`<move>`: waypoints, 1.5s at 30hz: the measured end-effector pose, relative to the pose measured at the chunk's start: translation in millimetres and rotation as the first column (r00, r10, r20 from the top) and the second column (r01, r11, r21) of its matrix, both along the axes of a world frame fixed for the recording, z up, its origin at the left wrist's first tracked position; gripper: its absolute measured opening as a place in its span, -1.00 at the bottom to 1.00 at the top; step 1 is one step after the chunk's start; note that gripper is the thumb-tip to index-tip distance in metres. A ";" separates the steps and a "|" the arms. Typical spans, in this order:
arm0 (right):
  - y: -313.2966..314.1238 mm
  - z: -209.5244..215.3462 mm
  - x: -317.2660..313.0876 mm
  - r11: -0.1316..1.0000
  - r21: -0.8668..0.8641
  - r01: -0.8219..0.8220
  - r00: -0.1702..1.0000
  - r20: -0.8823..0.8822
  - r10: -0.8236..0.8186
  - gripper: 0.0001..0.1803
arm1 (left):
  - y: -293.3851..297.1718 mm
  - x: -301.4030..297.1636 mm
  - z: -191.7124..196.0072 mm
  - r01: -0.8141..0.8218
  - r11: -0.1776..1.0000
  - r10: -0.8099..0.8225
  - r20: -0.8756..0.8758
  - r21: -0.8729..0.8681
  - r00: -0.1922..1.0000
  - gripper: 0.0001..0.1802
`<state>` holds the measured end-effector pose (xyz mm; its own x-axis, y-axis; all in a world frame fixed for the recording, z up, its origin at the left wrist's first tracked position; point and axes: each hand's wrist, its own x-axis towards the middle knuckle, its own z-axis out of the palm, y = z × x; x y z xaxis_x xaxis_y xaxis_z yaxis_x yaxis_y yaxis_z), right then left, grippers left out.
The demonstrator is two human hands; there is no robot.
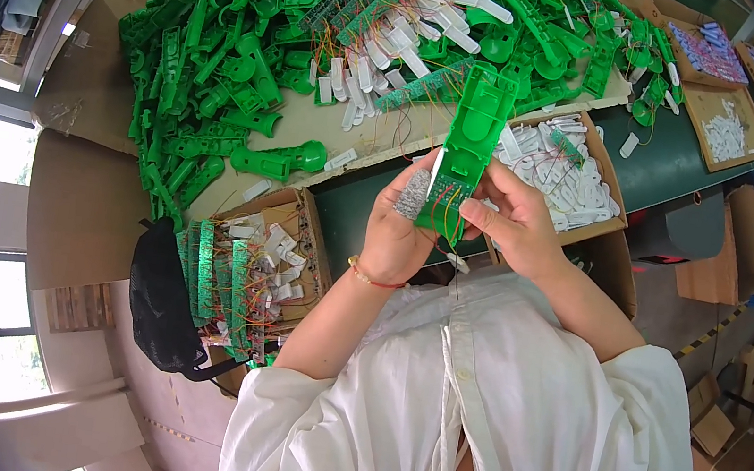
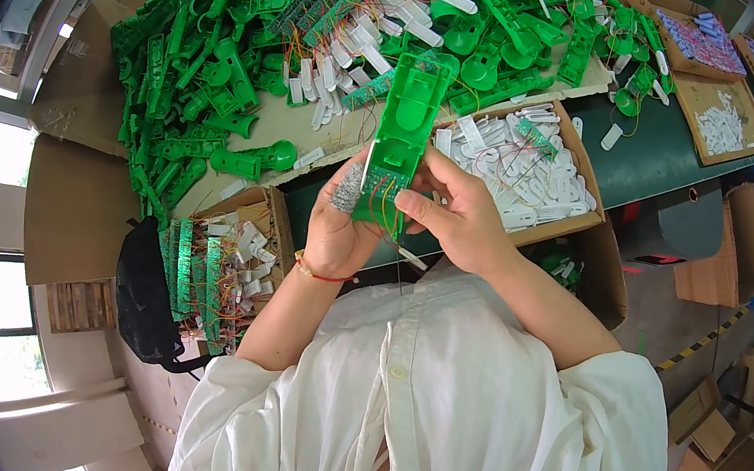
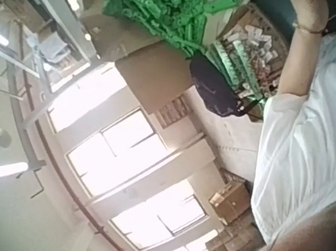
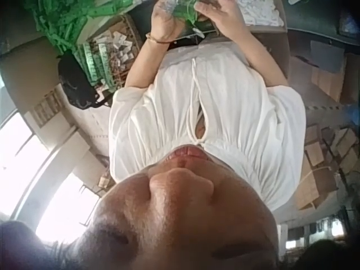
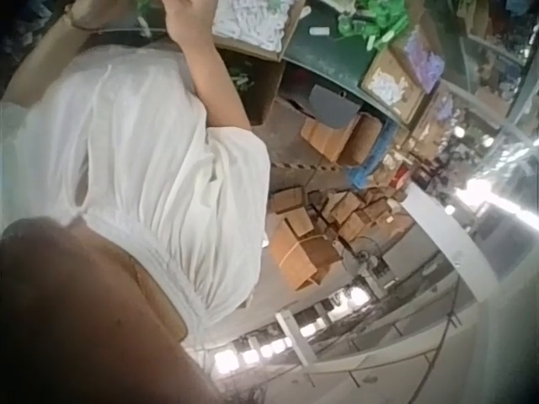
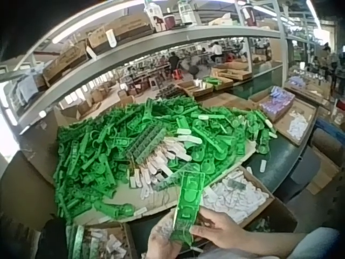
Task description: Assembling internal electronic components into green plastic housings at a factory workstation.
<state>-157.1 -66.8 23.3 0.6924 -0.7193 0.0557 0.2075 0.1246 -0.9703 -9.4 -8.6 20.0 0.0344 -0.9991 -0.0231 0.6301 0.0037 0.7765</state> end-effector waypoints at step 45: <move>-29.8 -19.0 -198.7 0.963 0.030 -0.267 0.925 -0.272 0.265 -0.31 | -38.3 127.5 -80.6 -0.523 0.835 0.090 0.981 -0.169 -0.173 -0.24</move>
